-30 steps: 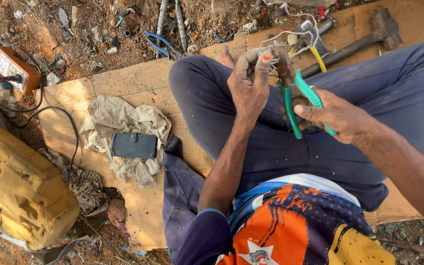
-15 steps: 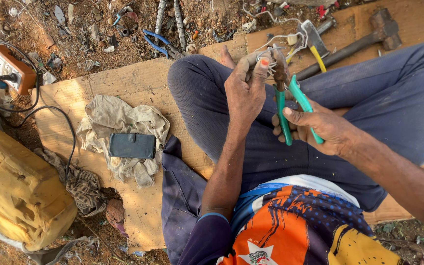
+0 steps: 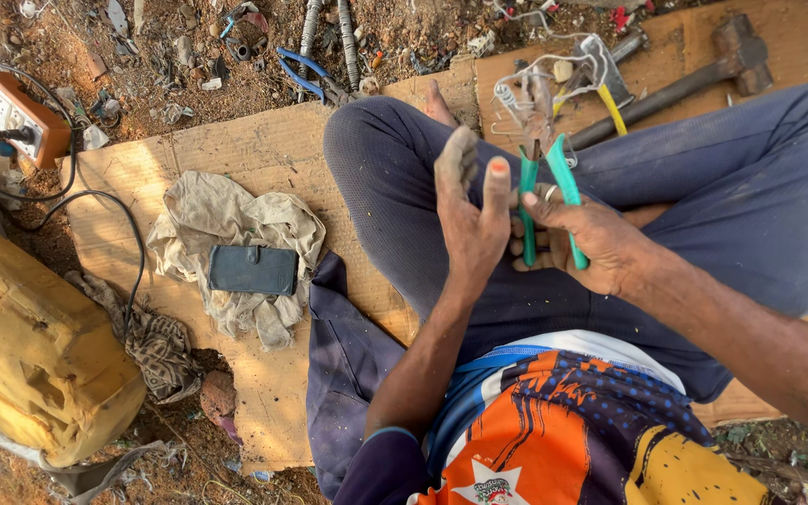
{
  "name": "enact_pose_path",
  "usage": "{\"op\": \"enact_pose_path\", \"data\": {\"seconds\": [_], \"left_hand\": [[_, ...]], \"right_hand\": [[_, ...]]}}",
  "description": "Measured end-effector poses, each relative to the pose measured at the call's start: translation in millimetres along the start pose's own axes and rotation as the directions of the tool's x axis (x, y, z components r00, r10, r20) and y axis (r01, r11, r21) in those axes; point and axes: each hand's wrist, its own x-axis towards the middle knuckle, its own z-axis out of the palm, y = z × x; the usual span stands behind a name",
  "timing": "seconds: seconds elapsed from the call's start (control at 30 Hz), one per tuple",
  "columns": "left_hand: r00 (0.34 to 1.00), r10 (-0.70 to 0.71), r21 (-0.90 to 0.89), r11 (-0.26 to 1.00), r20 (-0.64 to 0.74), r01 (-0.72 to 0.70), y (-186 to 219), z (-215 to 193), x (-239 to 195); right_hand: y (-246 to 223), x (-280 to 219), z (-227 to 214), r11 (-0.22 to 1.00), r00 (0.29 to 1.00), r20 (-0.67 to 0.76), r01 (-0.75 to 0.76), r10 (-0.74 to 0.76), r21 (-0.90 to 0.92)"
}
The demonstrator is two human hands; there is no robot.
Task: The person sits cross-legged on a cardboard sheet and twists multiple strands of white wire together by hand. They use pliers to cut and adjust the wire, then continue twisting the bundle into a tight coil.
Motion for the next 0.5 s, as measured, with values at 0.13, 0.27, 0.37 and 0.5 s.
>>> {"op": "enact_pose_path", "data": {"seconds": [0.13,0.27,0.37,0.5], "left_hand": [[0.927,-0.222,-0.107,0.959,0.303,0.264,8.8,1.8,-37.1],[0.927,-0.219,-0.044,0.969,0.304,0.243,3.0,10.6,-38.1],[0.965,-0.141,0.167,0.98,0.221,0.105,0.1,17.9,-27.8],[0.951,-0.21,0.153,0.972,0.225,0.178,1.6,19.2,-20.7]], "right_hand": [[3.3,19.7,-0.5,0.993,0.989,-0.093,0.116,-0.114,0.021],[14.6,37.9,5.3,0.979,0.958,-0.198,0.198,-0.205,-0.056],[16.9,43.5,8.5,0.929,0.919,-0.172,0.328,-0.356,-0.17],[14.2,51.4,11.6,0.851,0.871,-0.123,0.42,-0.475,-0.315]]}}
